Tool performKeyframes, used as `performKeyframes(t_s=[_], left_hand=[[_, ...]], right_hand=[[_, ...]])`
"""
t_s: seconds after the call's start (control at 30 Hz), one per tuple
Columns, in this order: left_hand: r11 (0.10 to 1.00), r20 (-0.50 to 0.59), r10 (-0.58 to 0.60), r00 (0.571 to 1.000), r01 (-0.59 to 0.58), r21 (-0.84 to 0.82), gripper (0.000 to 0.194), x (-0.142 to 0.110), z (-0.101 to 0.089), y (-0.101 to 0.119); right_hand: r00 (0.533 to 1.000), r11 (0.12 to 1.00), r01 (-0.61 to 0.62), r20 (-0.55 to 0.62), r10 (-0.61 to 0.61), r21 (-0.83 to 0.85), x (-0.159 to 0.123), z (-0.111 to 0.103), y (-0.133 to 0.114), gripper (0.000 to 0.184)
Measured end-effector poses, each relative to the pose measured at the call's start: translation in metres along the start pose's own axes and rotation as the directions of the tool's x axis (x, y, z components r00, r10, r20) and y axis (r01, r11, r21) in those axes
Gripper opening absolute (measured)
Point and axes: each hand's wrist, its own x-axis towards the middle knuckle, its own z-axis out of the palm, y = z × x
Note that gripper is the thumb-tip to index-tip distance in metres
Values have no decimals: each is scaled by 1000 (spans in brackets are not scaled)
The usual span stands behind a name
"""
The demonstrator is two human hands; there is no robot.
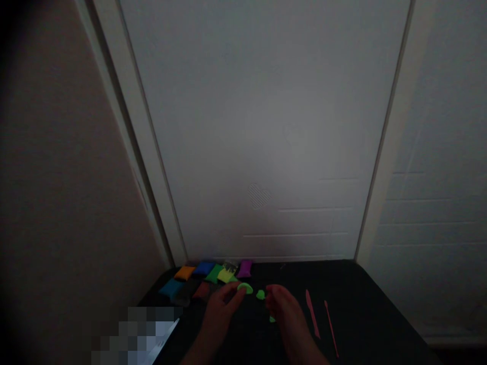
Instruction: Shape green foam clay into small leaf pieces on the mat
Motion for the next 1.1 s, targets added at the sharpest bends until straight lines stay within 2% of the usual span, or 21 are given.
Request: performKeyframes(t_s=[0.07, 0.13, 0.2, 0.27, 0.4, 0.47, 0.53, 0.57, 0.6, 0.63, 0.7, 0.73, 0.8, 0.87, 0.97, 1.03, 1.1], left_hand=[[997, -22, 77, 997, -77, -4, 27, 6, -9, 24], [981, -70, 196, 978, -195, 23, 22, 11, -16, 48], [950, -117, 307, 945, -298, 88, 19, 14, -21, 68], [912, -142, 397, 907, -372, 173, 18, 13, -25, 81], [770, -128, 608, 783, -543, 335, 21, 9, -28, 88], [680, -99, 704, 703, -627, 380, 24, 8, -28, 87], [593, -68, 780, 622, -700, 399, 25, 9, -28, 85], [553, -50, 808, 587, -726, 409, 26, 9, -29, 83], [516, -39, 832, 554, -745, 422, 27, 10, -30, 82], [485, -37, 850, 525, -754, 443, 29, 10, -31, 80], [415, -44, 887, 459, -755, 508, 33, 10, -33, 77], [382, -44, 902, 430, -745, 546, 34, 9, -34, 76], [339, -46, 916, 399, -708, 620, 35, 7, -33, 75], [338, -75, 914, 398, -650, 681, 33, 5, -28, 74], [418, -202, 893, 402, -573, 705, 34, 4, -18, 71], [475, -230, 862, 452, -564, 675, 37, 3, -13, 68], [552, -236, 814, 531, -580, 599, 39, 2, -8, 68]], right_hand=[[994, 990, 96, 54, -90, -105, -3, 11, -29, 22], [973, 944, 222, 123, -197, -244, -8, 24, -60, 19], [933, 883, 348, 209, -293, -315, -13, 32, -84, 19], [880, 815, 468, 272, -391, -341, -18, 35, -98, 22], [746, 616, 666, 376, -549, -421, -24, 32, -105, 27], [704, 541, 708, 398, -588, -453, -28, 31, -106, 30], [676, 507, 734, 414, -610, -452, -31, 32, -108, 33], [678, 521, 733, 398, -618, -438, -31, 33, -108, 33], [702, 568, 711, 370, -609, -415, -30, 34, -107, 30], [749, 648, 662, 329, -574, -377, -29, 35, -106, 23], [864, 846, 478, 299, -406, -234, -24, 38, -101, 13], [900, 923, 354, 324, -293, -148, -21, 41, -97, 18], [901, 990, 140, 417, -121, -15, -19, 47, -91, 29], [888, 997, 65, 454, -72, 33, -18, 55, -87, 28], [921, 991, 128, 366, -134, 40, -19, 64, -83, 19], [940, 982, 188, 286, -186, 20, -19, 65, -81, 14], [947, 970, 241, 224, -228, -32, -18, 62, -81, 12]])
